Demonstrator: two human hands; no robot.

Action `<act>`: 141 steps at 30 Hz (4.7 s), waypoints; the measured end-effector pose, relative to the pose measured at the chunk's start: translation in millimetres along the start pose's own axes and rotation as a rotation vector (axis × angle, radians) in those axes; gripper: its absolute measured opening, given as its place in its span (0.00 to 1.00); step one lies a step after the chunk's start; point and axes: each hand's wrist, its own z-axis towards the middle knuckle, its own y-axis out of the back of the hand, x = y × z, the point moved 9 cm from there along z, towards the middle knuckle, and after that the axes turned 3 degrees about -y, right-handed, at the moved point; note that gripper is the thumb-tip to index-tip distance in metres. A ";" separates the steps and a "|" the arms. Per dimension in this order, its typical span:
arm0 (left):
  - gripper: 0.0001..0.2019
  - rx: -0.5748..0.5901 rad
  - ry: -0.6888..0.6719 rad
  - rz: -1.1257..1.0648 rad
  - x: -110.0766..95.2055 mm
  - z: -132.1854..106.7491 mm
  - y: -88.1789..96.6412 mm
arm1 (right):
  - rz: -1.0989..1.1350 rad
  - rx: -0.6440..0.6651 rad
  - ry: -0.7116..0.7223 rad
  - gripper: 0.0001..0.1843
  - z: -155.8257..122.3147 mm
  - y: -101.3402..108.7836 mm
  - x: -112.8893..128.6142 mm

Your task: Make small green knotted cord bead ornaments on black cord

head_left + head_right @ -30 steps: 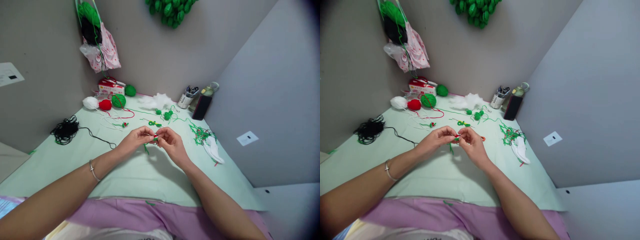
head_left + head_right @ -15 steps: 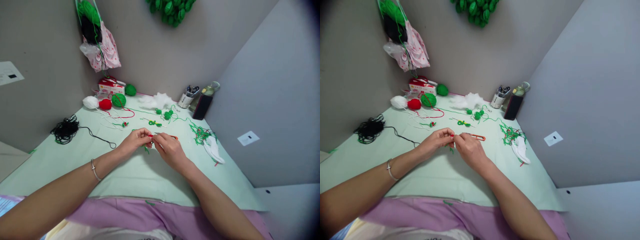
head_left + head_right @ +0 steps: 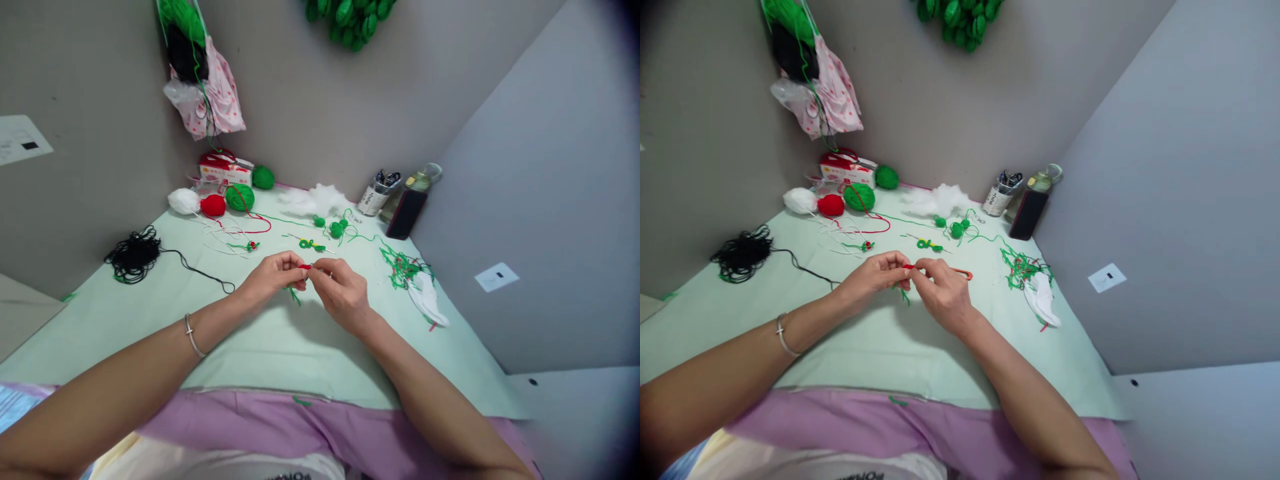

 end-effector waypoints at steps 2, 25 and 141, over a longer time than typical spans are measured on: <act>0.10 -0.034 -0.017 0.043 1.8 2.3 4.4 | 0.060 0.002 0.006 0.13 0.2 2.0 5.8; 0.12 -0.135 -0.108 0.019 1.8 15.1 37.5 | 1.037 0.254 -0.521 0.10 5.9 11.8 -11.4; 0.12 0.109 0.156 -0.207 16.0 -2.3 -11.1 | 0.520 0.158 -0.415 0.04 4.0 1.8 -48.7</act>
